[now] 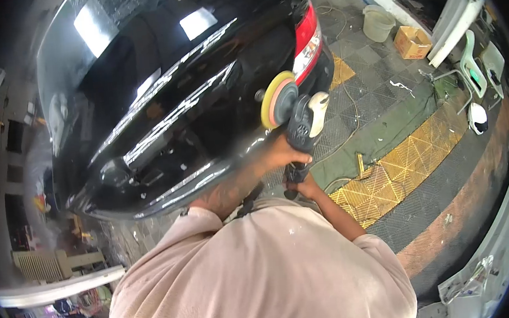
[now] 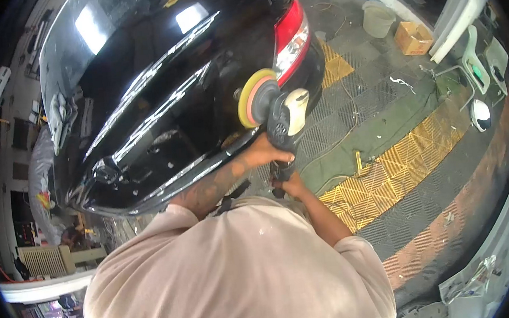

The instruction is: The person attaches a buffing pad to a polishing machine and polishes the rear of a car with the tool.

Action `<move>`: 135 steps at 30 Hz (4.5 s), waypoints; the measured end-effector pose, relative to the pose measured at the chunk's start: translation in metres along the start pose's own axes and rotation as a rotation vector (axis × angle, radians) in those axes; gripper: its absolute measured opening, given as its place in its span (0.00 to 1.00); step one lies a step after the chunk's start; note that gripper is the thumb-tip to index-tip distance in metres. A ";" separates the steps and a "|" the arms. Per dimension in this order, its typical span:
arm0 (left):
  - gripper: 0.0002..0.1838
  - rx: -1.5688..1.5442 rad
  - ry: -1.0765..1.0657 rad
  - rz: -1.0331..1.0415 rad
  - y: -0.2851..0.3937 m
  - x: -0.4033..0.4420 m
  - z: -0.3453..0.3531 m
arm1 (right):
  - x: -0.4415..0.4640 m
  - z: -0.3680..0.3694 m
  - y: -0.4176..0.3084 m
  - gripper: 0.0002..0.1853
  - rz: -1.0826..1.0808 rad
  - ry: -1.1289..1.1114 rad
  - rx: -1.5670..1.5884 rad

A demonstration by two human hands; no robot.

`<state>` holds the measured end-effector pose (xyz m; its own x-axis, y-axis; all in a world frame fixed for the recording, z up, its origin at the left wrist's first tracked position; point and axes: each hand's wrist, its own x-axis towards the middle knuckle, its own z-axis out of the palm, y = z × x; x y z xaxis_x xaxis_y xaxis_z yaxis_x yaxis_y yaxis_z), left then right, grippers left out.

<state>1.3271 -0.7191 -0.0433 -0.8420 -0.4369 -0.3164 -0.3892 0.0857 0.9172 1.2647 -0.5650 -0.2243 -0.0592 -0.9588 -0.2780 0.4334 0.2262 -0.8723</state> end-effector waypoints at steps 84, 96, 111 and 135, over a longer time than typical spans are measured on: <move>0.46 -0.074 0.002 -0.017 -0.086 -0.086 -0.026 | -0.009 0.035 0.045 0.18 -0.103 0.106 -0.425; 0.48 -0.114 0.008 -0.034 -0.068 -0.044 0.005 | -0.014 -0.008 0.017 0.17 0.027 0.004 -0.245; 0.35 -0.307 0.030 0.095 -0.046 -0.033 0.007 | -0.012 -0.037 -0.064 0.32 -0.007 -0.188 -0.307; 0.37 -0.404 0.120 -0.104 -0.200 -0.161 0.020 | -0.001 0.087 -0.070 0.44 0.096 -0.442 -0.875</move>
<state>1.5333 -0.6482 -0.1808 -0.7471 -0.5279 -0.4040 -0.2722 -0.3114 0.9104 1.3120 -0.5948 -0.1279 0.3600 -0.8676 -0.3431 -0.4104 0.1830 -0.8934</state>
